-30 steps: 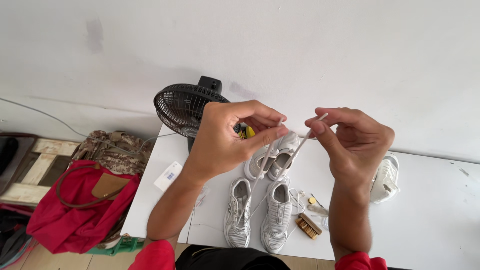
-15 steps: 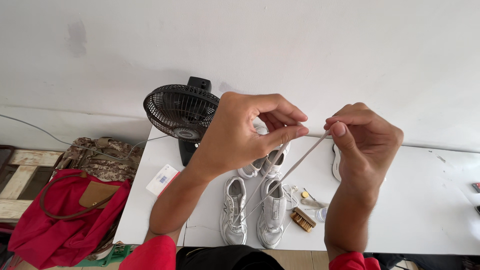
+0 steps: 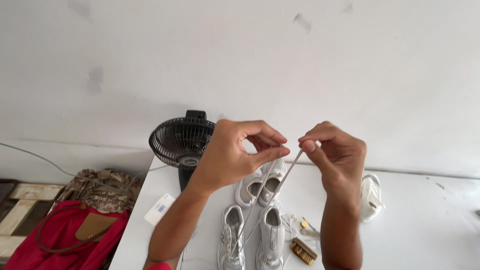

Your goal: The person threads a white shoelace through the eyelets of a white sneaker placed on a white table. They pull the lace through multiple eyelets, adjust the tension, and tie the laces into a knot.

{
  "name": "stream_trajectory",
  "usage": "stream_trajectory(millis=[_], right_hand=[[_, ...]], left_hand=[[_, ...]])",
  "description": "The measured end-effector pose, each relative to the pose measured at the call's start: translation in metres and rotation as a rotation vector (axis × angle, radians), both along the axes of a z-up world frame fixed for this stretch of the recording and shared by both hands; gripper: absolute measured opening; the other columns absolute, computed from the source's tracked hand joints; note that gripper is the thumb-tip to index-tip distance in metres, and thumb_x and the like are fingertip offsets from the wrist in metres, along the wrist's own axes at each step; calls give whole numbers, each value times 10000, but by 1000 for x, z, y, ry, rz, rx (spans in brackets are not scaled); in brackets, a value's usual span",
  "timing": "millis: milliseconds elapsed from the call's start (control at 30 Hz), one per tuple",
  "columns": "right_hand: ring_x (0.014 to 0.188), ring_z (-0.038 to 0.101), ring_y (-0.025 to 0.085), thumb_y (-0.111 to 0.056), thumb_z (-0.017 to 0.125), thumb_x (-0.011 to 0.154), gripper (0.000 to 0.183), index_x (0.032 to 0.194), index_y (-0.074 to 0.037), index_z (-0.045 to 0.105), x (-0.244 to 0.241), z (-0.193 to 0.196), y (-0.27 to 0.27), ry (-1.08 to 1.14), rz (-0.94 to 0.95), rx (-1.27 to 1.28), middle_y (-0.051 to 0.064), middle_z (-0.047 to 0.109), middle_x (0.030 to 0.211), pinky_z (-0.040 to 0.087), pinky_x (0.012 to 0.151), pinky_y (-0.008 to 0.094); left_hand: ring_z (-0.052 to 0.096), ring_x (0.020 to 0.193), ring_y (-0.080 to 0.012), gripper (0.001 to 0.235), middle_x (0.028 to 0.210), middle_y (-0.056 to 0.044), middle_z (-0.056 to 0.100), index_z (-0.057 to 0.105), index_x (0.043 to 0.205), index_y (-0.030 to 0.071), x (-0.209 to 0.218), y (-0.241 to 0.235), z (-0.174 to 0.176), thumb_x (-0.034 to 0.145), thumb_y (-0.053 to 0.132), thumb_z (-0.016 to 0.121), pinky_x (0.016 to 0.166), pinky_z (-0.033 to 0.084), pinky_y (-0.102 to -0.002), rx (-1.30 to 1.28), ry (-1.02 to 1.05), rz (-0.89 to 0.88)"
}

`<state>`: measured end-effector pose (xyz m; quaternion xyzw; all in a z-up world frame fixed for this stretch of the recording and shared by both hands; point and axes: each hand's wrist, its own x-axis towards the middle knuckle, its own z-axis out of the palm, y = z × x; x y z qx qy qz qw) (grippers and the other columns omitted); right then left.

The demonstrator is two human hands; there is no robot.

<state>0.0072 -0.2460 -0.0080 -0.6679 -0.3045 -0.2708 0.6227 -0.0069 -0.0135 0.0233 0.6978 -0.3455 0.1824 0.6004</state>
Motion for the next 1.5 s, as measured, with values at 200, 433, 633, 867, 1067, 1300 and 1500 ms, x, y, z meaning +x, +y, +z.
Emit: stream_trajectory(millis=[200, 433, 633, 867, 1067, 1300, 1500], right_hand=[[754, 671, 229, 9, 776, 991, 98, 935, 89, 789, 10, -1, -1, -5, 35, 11, 188, 710, 780, 585, 821, 354], [605, 458, 100, -259, 900, 1045, 162, 992, -120, 837, 37, 0, -2, 81, -258, -396, 8, 668, 690, 401, 656, 263], [638, 691, 200, -93, 831, 1133, 60, 1096, -57, 800, 89, -118, -8, 223, -176, -700, 56, 768, 795, 528, 771, 356], [983, 801, 491, 103, 825, 1096, 311, 1390, 102, 724, 24, -271, -7, 224, 25, -800, 298, 815, 1171, 618, 845, 483], [829, 792, 396, -73, 839, 952, 252, 1203, -77, 843, -71, -394, 1, 797, 174, -868, 163, 816, 952, 613, 795, 516], [790, 777, 243, -190, 795, 1084, 80, 1129, -218, 855, -78, -466, 10, 443, -35, -900, -27, 764, 968, 594, 661, 358], [743, 726, 181, -267, 747, 1132, 149, 990, -245, 785, -78, -505, 3, -2, -153, -1021, -82, 632, 873, 554, 639, 290]], left_hand=[[812, 755, -138, 154, 814, -46, 857, 844, 1008, 88, 3, -2, -5, 894, 149, 929, 737, 678, -273, -15, -26, -10], [742, 665, -196, 85, 712, -42, 753, 803, 971, 149, 49, -9, -31, 940, 191, 871, 664, 604, -328, 63, -163, 250], [832, 836, -260, 162, 810, -53, 757, 733, 962, 101, 119, -31, -183, 905, -1, 844, 768, 702, -296, 32, -42, 287], [633, 1533, -340, 650, 1745, -39, 489, 418, 1715, 224, 14, -7, -332, 1190, -9, 723, 1177, 671, -487, 449, 104, 213], [749, 772, -386, 363, 874, -75, 734, 691, 1323, 137, -70, 20, -464, 1035, 336, 786, 725, 601, -559, 632, 674, 55], [810, 846, -383, 495, 936, -79, 789, 662, 1369, 183, -84, -9, -527, 959, 392, 844, 705, 636, -547, 798, 655, 182], [816, 839, -355, 553, 986, -69, 799, 649, 1356, 223, -86, -11, -527, 907, 421, 902, 681, 644, -501, 918, 591, 271]])
